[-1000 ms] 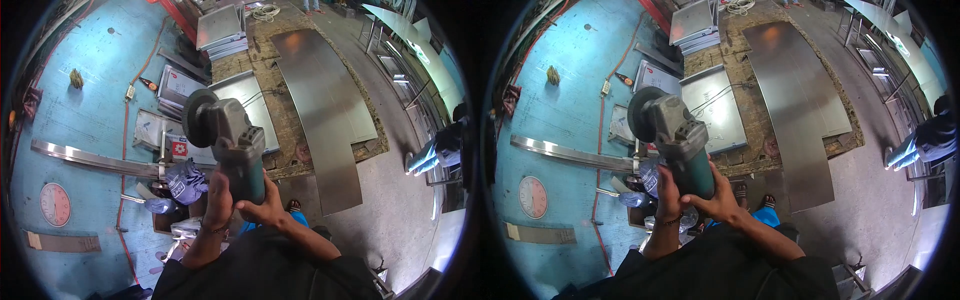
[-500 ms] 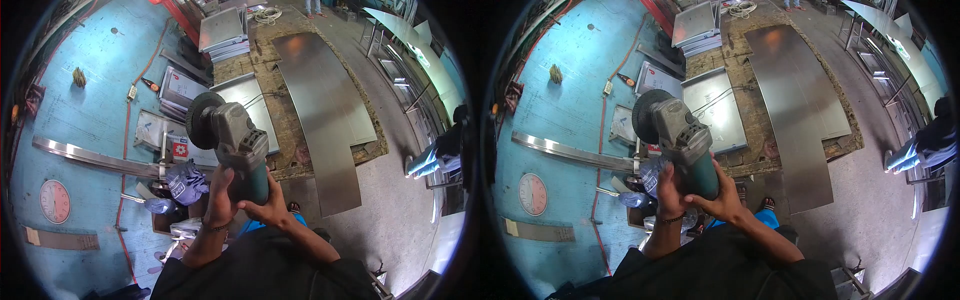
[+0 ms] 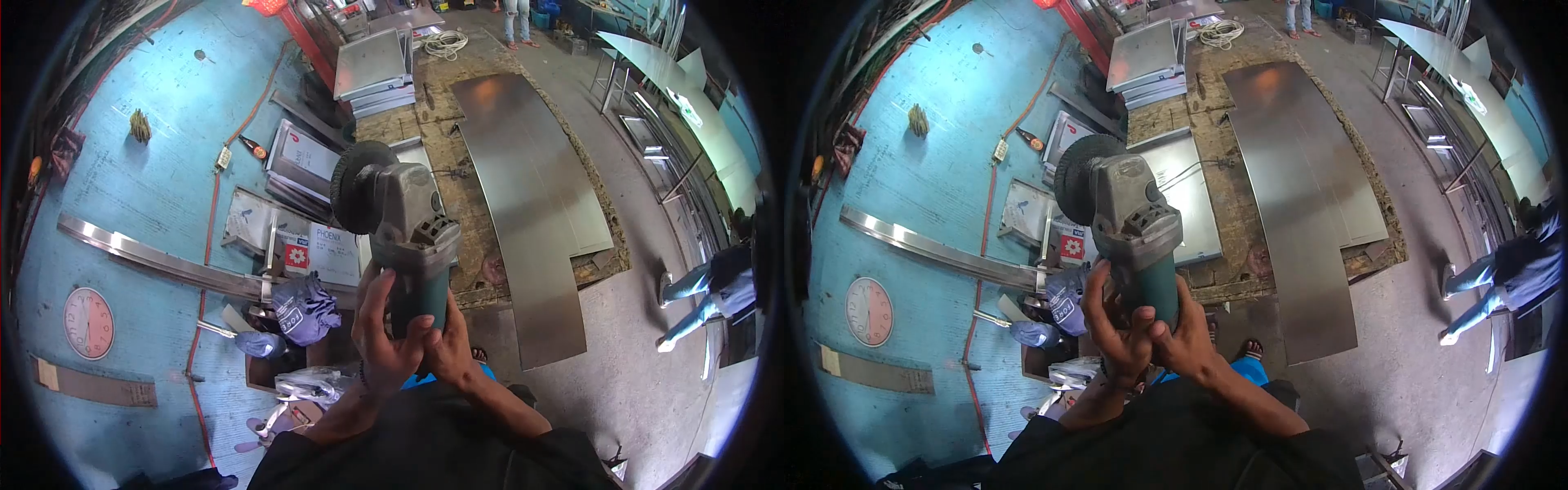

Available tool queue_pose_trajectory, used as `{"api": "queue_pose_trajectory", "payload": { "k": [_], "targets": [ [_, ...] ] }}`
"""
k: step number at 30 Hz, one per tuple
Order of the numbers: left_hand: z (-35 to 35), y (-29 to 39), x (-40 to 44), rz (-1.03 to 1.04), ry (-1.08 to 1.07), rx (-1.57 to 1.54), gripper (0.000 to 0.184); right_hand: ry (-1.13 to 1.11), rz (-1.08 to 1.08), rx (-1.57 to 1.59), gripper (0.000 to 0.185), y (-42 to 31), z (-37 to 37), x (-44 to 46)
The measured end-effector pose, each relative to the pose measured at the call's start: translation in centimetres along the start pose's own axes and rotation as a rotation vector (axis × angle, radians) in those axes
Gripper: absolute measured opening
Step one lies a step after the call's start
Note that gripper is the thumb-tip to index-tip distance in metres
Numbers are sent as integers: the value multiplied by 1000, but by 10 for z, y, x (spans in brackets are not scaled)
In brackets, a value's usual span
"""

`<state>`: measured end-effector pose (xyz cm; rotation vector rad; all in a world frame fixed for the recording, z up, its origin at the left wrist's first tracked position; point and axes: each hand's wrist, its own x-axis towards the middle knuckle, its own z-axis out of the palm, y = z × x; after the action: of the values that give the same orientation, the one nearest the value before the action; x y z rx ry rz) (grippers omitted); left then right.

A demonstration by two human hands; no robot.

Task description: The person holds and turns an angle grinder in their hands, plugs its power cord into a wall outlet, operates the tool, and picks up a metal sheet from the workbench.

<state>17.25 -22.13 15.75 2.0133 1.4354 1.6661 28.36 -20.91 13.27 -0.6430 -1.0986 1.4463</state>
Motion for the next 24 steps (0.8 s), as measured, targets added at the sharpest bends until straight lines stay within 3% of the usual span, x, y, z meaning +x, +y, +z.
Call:
{"api": "queue_pose_trajectory", "payload": {
  "k": [2,5,12,15,19,21,24],
  "targets": [
    [1,7,10,48,13,30,63,5,-5,42,97,-1,1,2],
    [-1,13,15,10,-60,40,63,30,-27,77,89,1,3,3],
    [6,7,10,6,1,-19,55,37,-51,61,78,5,2,1],
    [3,8,7,-16,29,31,51,15,-37,19,76,1,-1,2],
    [6,6,8,113,35,35,55,9,-82,-37,77,-1,-4,3],
    [4,13,7,139,73,45,52,-37,-13,92,79,-8,-3,1],
    [2,22,11,130,-14,168,56,-70,-9,95,81,-9,-6,3]
  ]
}}
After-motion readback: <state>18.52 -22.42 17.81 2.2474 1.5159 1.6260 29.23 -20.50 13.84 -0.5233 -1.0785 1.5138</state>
